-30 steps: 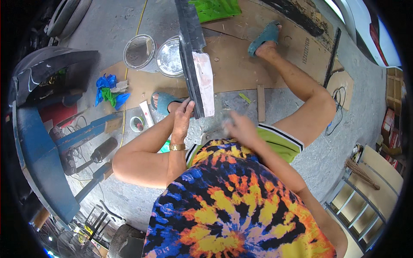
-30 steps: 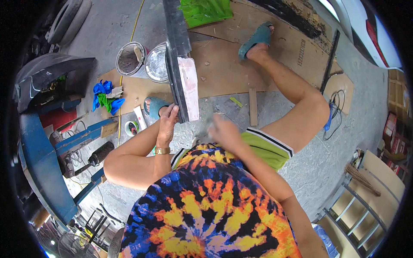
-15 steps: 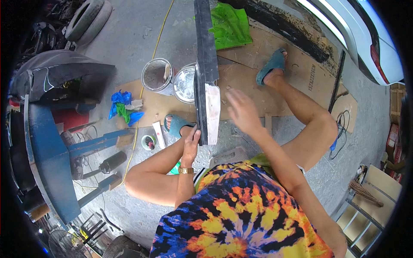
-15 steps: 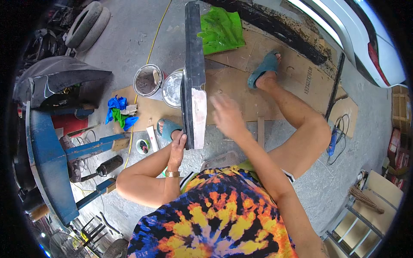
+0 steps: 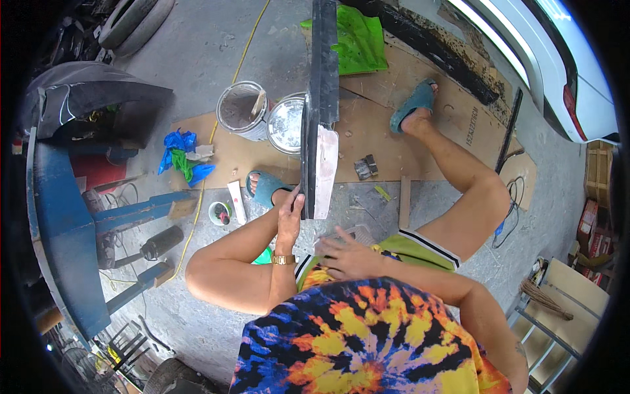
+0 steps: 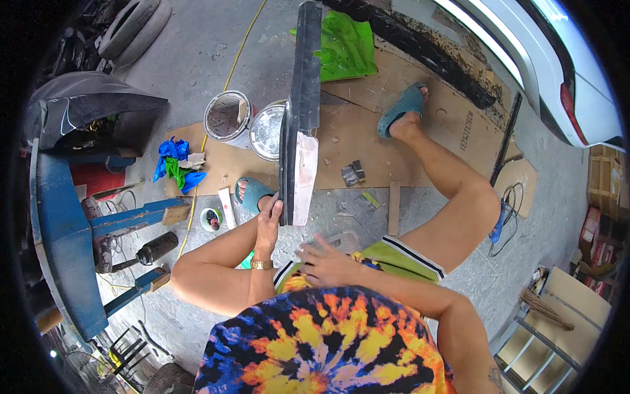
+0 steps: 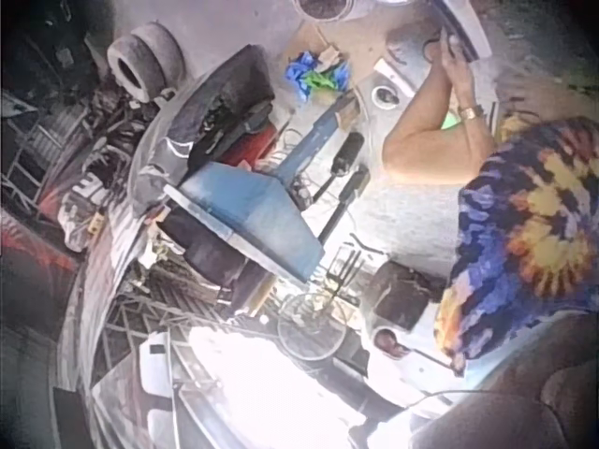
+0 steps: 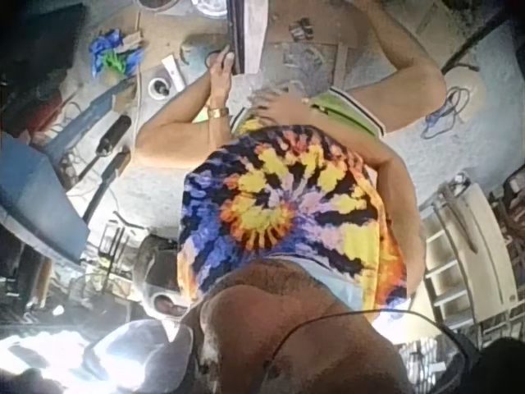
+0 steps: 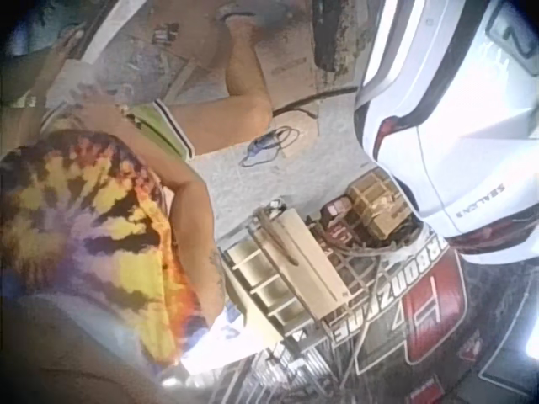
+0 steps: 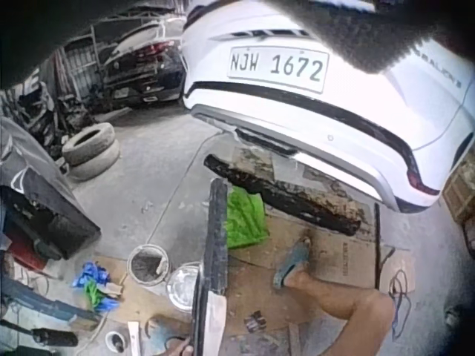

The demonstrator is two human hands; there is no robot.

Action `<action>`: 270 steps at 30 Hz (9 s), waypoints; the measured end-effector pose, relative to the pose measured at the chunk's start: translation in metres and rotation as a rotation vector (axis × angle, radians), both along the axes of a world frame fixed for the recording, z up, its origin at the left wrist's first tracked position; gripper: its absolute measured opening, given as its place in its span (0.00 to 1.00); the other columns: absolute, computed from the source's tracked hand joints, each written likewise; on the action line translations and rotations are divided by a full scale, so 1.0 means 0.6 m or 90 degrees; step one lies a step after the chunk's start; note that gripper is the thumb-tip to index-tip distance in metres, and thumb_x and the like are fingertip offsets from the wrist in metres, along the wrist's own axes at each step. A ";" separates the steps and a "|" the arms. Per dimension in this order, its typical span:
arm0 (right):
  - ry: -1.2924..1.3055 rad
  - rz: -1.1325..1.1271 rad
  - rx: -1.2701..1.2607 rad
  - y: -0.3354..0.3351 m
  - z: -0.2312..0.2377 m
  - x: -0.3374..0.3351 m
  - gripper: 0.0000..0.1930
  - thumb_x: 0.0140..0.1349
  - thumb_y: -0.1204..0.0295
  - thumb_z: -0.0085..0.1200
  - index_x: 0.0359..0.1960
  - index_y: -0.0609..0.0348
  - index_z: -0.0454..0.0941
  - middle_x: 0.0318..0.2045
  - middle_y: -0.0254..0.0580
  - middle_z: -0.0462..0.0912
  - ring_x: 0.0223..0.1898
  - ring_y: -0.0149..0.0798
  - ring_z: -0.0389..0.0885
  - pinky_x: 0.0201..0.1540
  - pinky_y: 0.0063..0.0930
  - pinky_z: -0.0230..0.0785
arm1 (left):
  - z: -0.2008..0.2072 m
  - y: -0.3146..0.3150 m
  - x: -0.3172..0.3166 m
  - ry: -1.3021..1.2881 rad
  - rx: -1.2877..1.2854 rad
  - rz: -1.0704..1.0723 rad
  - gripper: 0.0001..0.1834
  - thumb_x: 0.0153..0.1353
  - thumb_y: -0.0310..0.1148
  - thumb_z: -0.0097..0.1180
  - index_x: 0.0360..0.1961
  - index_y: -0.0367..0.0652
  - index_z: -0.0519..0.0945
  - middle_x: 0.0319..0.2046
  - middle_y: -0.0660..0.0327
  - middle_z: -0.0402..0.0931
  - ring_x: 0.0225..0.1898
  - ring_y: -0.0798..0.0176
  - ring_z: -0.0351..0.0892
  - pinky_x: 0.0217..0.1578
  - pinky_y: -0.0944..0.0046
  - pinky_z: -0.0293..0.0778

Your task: Repairing a plastic car trim piece by applying filler/putty and sanding it down.

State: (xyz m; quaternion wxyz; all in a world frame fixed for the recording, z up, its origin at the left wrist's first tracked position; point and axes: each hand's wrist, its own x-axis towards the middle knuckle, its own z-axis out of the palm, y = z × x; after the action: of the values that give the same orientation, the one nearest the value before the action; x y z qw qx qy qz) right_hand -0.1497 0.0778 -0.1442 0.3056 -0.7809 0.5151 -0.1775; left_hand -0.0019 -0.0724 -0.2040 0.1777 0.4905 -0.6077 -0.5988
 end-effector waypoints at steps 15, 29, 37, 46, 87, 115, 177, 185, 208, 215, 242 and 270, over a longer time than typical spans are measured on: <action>-0.406 -0.685 0.073 -0.320 -0.188 -0.245 0.23 0.60 0.68 0.54 0.55 0.69 0.70 0.49 0.56 0.78 0.51 0.42 0.77 0.50 0.30 0.68 | 0.006 0.012 0.001 -0.091 -0.142 -0.048 0.24 0.71 0.44 0.36 0.57 0.36 0.71 0.49 0.42 0.74 0.53 0.44 0.73 0.54 0.57 0.66; -0.816 -0.701 0.341 -0.333 -0.129 -0.215 0.09 0.56 0.69 0.61 0.35 0.52 0.72 0.26 0.27 0.76 0.27 0.24 0.74 0.29 0.20 0.65 | 0.130 -0.055 0.067 0.118 0.019 -0.087 0.24 0.67 0.39 0.48 0.57 0.32 0.69 0.47 0.52 0.77 0.49 0.60 0.76 0.53 0.64 0.68; -0.835 -0.609 0.412 -0.307 -0.159 -0.180 0.06 0.60 0.72 0.57 0.32 0.52 0.71 0.24 0.30 0.77 0.23 0.24 0.75 0.24 0.18 0.64 | 0.024 -0.068 0.204 0.085 0.136 0.032 0.24 0.66 0.42 0.51 0.55 0.34 0.73 0.46 0.57 0.77 0.49 0.66 0.73 0.55 0.67 0.65; -0.562 -0.518 0.386 -0.274 -0.166 -0.259 0.09 0.62 0.68 0.54 0.40 0.57 0.77 0.28 0.37 0.82 0.22 0.25 0.76 0.22 0.18 0.67 | -0.018 -0.125 0.241 -0.140 -0.059 0.020 0.24 0.67 0.49 0.47 0.47 0.37 0.80 0.37 0.64 0.78 0.39 0.71 0.71 0.43 0.68 0.66; -0.340 -0.741 0.013 -0.244 -0.181 -0.195 0.13 0.59 0.65 0.56 0.39 0.63 0.75 0.34 0.49 0.80 0.38 0.44 0.80 0.41 0.33 0.70 | 0.060 -0.186 0.142 -0.310 0.042 -0.205 0.27 0.57 0.46 0.61 0.51 0.37 0.76 0.34 0.47 0.80 0.37 0.56 0.81 0.40 0.60 0.73; -1.324 -0.641 0.228 -0.383 -0.113 -0.250 0.20 0.67 0.55 0.44 0.47 0.60 0.71 0.43 0.51 0.79 0.49 0.54 0.76 0.57 0.52 0.65 | 0.162 0.016 0.140 -0.615 -0.472 -0.218 0.45 0.47 0.34 0.65 0.66 0.43 0.56 0.63 0.50 0.56 0.60 0.50 0.61 0.54 0.52 0.61; 0.124 -0.873 0.357 0.052 -0.450 -0.250 0.14 0.58 0.66 0.52 0.42 0.63 0.74 0.27 0.49 0.77 0.31 0.47 0.79 0.33 0.42 0.72 | 0.088 -0.135 0.170 0.198 -0.081 0.680 0.27 0.68 0.41 0.43 0.61 0.34 0.61 0.57 0.49 0.66 0.63 0.52 0.62 0.61 0.50 0.61; 0.318 -0.784 0.456 0.017 -0.359 -0.074 0.38 0.43 0.63 0.69 0.56 0.55 0.61 0.55 0.52 0.64 0.57 0.57 0.66 0.54 0.49 0.66 | 0.217 -0.113 0.135 0.163 -0.250 0.558 0.22 0.69 0.39 0.42 0.57 0.32 0.65 0.57 0.48 0.66 0.60 0.54 0.65 0.59 0.50 0.62; 0.233 -0.411 0.166 0.000 -0.376 -0.127 0.34 0.42 0.73 0.67 0.53 0.65 0.65 0.56 0.59 0.67 0.59 0.57 0.63 0.65 0.42 0.55 | 0.239 0.089 -0.003 0.068 -0.233 -0.124 0.14 0.59 0.31 0.57 0.44 0.37 0.76 0.41 0.51 0.75 0.44 0.48 0.76 0.47 0.56 0.73; 0.245 -0.461 0.309 -0.037 -0.375 -0.111 0.34 0.44 0.69 0.68 0.51 0.62 0.62 0.52 0.53 0.68 0.58 0.55 0.65 0.55 0.48 0.65 | 0.211 0.107 0.022 -0.007 -0.237 -0.208 0.14 0.58 0.29 0.57 0.45 0.37 0.76 0.41 0.51 0.76 0.43 0.47 0.76 0.46 0.55 0.72; 0.113 -0.084 0.417 -0.091 -0.320 -0.204 0.18 0.44 0.64 0.68 0.34 0.62 0.79 0.39 0.48 0.82 0.39 0.55 0.79 0.40 0.43 0.71 | 0.140 0.151 0.058 -0.147 -0.276 -0.191 0.14 0.58 0.30 0.56 0.44 0.36 0.75 0.38 0.49 0.75 0.40 0.45 0.76 0.43 0.55 0.72; -0.450 -0.316 0.100 -0.033 0.170 -0.144 0.11 0.53 0.77 0.58 0.37 0.61 0.70 0.33 0.33 0.75 0.37 0.28 0.73 0.40 0.25 0.66 | 0.253 0.089 -0.018 0.321 0.168 -0.005 0.20 0.58 0.34 0.62 0.51 0.41 0.73 0.41 0.66 0.77 0.40 0.70 0.76 0.32 0.66 0.79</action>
State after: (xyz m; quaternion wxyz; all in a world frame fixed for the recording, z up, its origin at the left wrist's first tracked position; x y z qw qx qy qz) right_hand -0.2361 0.0582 -0.0421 0.4697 -0.4989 0.5632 -0.4618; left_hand -0.0125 -0.0191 -0.0521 0.2557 0.3423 -0.4632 -0.7765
